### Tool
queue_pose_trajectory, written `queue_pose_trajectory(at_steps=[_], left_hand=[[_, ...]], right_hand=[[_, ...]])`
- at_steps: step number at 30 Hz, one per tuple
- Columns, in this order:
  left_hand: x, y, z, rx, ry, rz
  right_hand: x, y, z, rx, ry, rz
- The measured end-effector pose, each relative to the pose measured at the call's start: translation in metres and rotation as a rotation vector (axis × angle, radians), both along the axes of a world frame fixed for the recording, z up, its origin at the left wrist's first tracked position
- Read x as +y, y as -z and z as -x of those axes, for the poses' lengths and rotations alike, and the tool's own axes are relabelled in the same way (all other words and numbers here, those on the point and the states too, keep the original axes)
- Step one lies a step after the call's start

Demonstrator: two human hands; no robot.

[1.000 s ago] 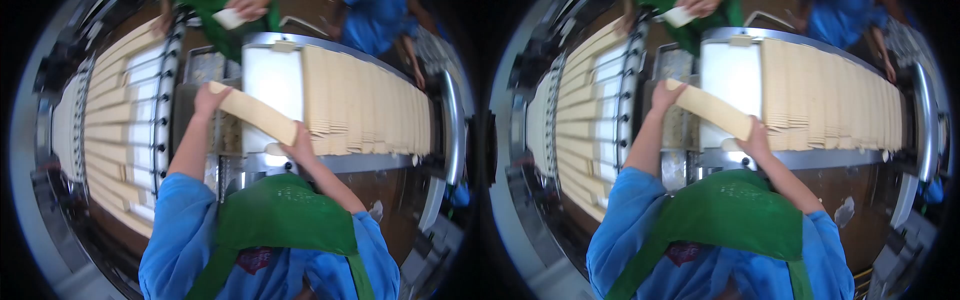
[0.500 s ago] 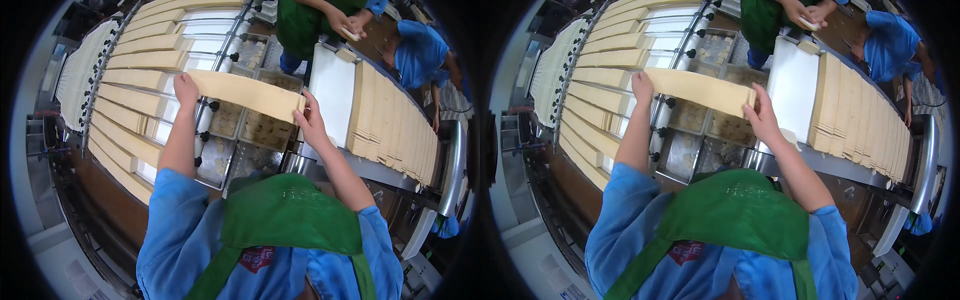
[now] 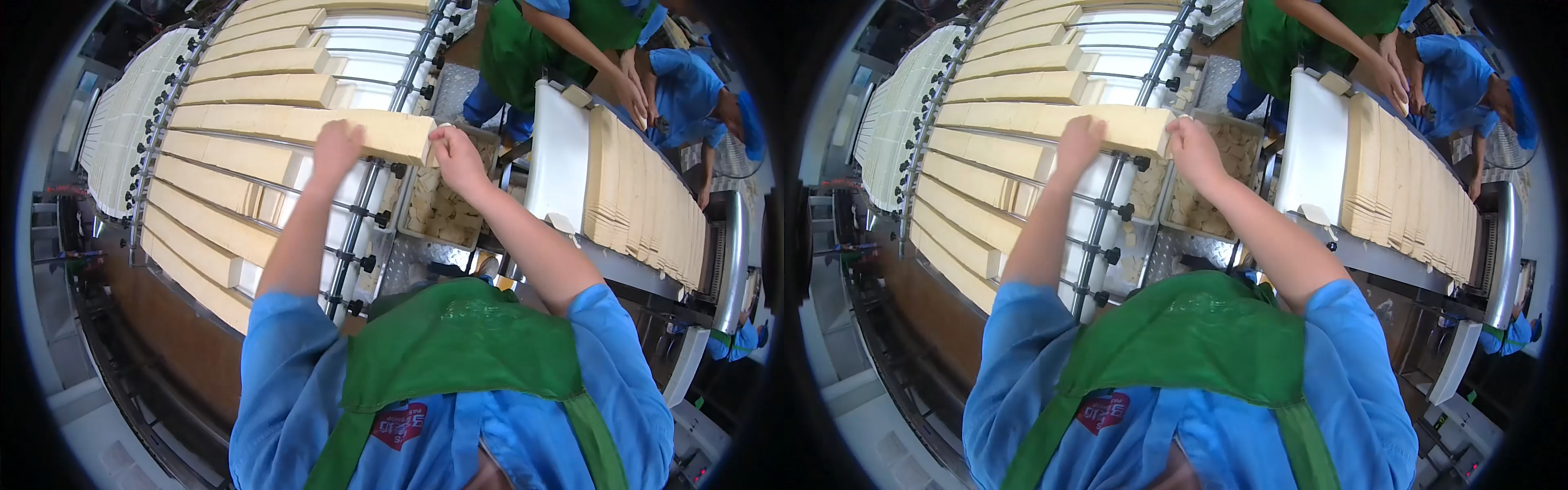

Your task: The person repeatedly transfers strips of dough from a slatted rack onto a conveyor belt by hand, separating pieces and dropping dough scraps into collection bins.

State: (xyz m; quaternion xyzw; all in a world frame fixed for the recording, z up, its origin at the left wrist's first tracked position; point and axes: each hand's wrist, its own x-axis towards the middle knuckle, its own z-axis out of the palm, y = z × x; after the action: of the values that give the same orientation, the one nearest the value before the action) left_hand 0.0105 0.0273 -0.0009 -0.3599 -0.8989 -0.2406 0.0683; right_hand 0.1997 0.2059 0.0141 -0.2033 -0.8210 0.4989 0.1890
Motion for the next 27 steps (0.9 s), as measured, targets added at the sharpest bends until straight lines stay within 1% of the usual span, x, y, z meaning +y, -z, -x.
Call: queue_pose_trajectory(at_steps=[1,4,7,10,13,14,15,17,19,20,22,24,25,27], left_hand=[[0.009,-0.013,-0.022,0.043,0.033,0.048],[0.02,-0.011,-0.059,0.061,-0.008,-0.115],[0.025,-0.012,-0.067,-0.129,-0.053,-0.073],[0.018,-0.013,-0.071,-0.114,-0.067,-0.336],[-0.01,-0.006,-0.067,-0.084,-0.102,-0.501],[-0.025,-0.001,-0.061,-0.126,-0.114,-0.561],[-0.042,0.006,-0.053,-0.138,-0.164,-0.557],[-0.071,0.019,-0.038,-0.156,-0.248,-0.505],[-0.094,0.027,-0.027,-0.162,-0.316,-0.409],[-0.105,0.031,-0.021,-0.221,-0.302,-0.36],[-0.119,0.033,-0.012,-0.337,-0.271,-0.266],[-0.126,0.025,-0.021,-0.066,-0.28,-0.253],[-0.127,0.02,-0.029,0.067,-0.281,-0.245],[-0.128,0.012,-0.042,0.117,-0.271,-0.243]], right_hand=[[-0.002,0.0,0.001,-0.007,0.007,-0.048],[0.002,0.008,-0.001,-0.016,0.025,-0.031],[-0.001,0.014,-0.005,-0.021,0.079,0.008],[-0.017,0.008,-0.014,0.089,0.152,-0.068],[-0.048,0.006,-0.02,0.177,0.115,-0.072],[-0.061,0.01,-0.018,0.165,0.079,-0.079],[-0.069,0.019,-0.015,0.168,-0.033,-0.128],[-0.095,0.005,-0.007,-0.05,-0.139,0.094],[-0.114,0.024,0.01,0.027,-0.122,-0.051],[-0.122,0.035,0.019,0.066,-0.115,-0.122],[-0.129,0.025,0.033,-0.043,-0.165,0.012],[-0.134,0.015,0.045,-0.179,-0.218,0.105],[-0.135,0.019,0.052,-0.195,-0.27,0.176],[-0.136,0.025,0.064,-0.219,-0.374,0.315]])
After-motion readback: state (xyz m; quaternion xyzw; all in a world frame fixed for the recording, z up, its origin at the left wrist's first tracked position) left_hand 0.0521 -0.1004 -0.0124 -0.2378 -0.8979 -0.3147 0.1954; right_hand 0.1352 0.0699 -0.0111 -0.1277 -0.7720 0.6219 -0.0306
